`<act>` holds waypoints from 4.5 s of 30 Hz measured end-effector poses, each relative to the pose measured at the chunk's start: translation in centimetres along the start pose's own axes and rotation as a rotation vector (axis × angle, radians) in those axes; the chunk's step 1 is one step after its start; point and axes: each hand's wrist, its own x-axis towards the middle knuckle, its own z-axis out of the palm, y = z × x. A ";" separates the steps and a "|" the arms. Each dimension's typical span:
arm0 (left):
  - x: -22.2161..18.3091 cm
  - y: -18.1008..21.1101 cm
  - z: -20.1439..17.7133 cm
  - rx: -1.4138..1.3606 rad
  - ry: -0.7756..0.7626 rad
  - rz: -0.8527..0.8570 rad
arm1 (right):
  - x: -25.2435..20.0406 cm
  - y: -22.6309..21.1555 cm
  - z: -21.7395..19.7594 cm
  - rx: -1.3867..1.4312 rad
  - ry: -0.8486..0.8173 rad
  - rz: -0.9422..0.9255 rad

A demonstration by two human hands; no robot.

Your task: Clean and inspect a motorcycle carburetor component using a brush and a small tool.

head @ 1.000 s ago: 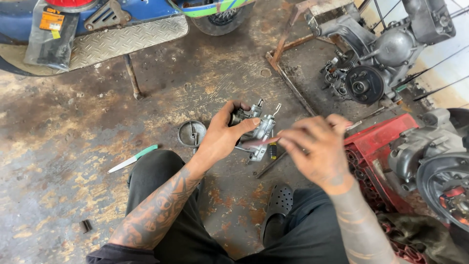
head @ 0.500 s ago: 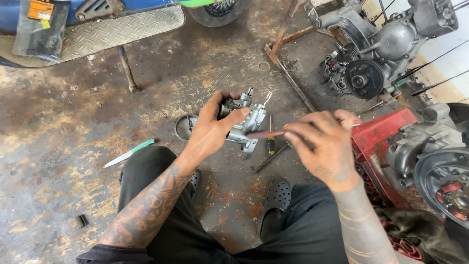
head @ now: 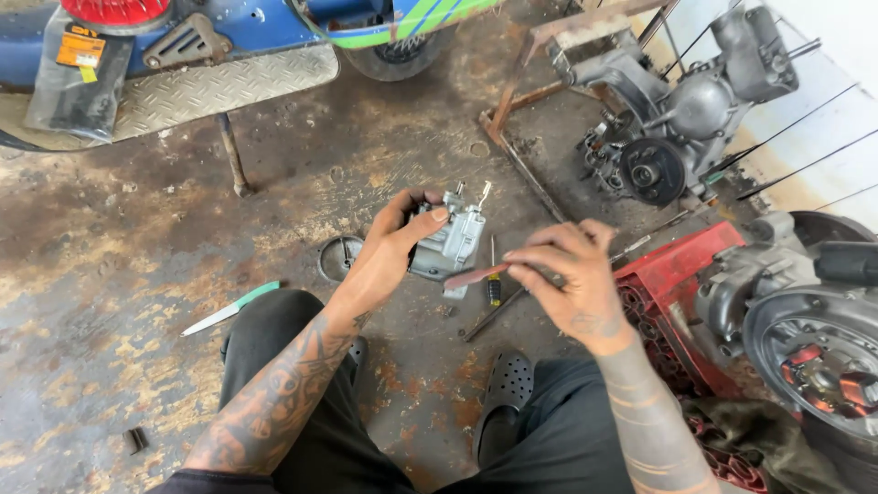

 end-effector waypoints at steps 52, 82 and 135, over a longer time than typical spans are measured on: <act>1.0 -1.6 2.4 -0.854 0.350 -0.401 | 0.8 -0.5 -0.6 0.223 0.030 0.183; 2.3 -2.5 1.9 -1.226 0.251 -0.572 | 1.9 -0.7 -0.6 -0.208 0.182 -0.027; -0.1 -2.8 1.2 -0.834 0.163 -0.723 | 1.6 1.9 -3.2 -0.148 0.048 -0.031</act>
